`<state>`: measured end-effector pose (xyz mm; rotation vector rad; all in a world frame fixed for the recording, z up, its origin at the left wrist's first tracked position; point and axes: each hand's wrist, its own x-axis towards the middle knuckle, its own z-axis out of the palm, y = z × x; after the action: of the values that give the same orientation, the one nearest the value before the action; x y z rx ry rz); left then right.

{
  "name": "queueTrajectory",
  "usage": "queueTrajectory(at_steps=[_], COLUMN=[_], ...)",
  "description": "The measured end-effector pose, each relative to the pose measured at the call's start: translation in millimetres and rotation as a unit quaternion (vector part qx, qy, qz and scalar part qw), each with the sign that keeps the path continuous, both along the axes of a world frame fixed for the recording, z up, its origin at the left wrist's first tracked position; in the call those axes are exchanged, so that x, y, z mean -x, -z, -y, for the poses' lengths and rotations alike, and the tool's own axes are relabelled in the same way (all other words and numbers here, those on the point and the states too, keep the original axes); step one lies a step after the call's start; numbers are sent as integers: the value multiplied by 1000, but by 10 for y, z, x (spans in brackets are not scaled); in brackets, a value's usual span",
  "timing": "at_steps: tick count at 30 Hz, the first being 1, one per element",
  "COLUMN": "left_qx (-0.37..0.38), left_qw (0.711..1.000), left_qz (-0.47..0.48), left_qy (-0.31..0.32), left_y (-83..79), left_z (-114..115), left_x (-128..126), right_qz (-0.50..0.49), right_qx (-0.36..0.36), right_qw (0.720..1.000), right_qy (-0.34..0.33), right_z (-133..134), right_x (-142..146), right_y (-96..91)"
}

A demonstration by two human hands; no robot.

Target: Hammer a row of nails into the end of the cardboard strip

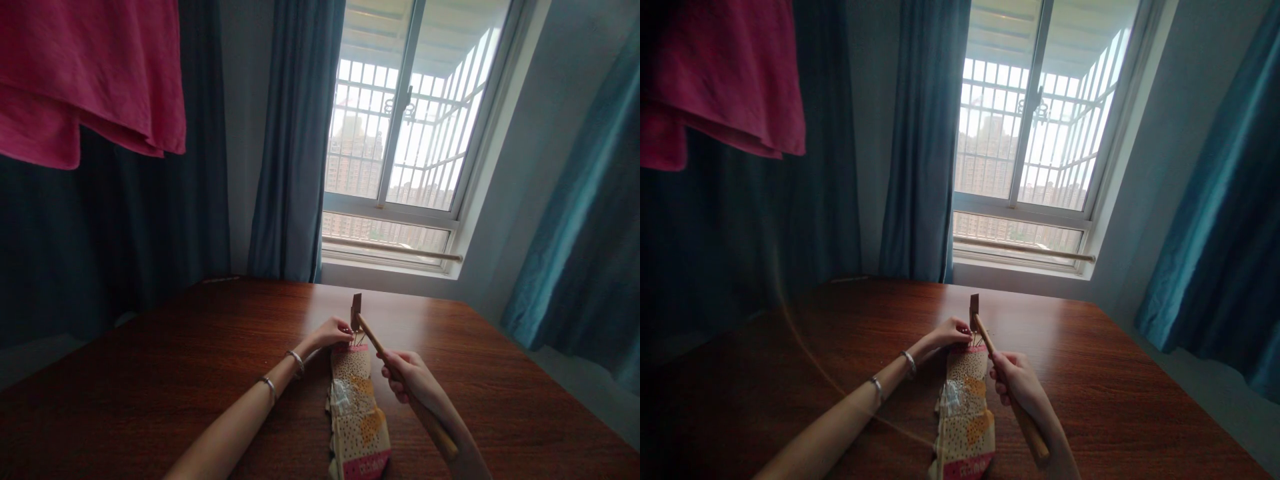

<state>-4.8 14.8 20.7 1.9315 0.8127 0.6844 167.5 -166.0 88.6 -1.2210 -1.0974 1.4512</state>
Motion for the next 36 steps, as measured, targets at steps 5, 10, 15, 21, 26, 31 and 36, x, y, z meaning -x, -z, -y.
queueTrajectory(at_steps=[5,10,15,21,26,31,36], left_qx=[6,11,9,11,7,8,9], left_qw=[1000,1000,1000,1000,1000,1000,1000], left_qz=[8,3,4,14,14,16,13], left_qy=[0,1,7,19,9,23,18], left_y=[-32,-22,12,1,12,-2,-4], left_z=[33,24,-10,-1,-12,-7,7], left_x=[2,5,-3,6,16,19,12], right_qz=[-14,-8,-19,-6,-5,-12,-12], right_qx=[-1,6,5,12,8,12,16], right_qw=[1000,1000,1000,1000,1000,1000,1000], right_qy=[-4,-13,-14,-24,-16,-19,-14], right_z=[-12,-33,-19,-18,-27,-21,-21], right_x=[23,27,21,8,24,27,14], right_y=[-22,-8,-8,-21,-27,-14,-6])
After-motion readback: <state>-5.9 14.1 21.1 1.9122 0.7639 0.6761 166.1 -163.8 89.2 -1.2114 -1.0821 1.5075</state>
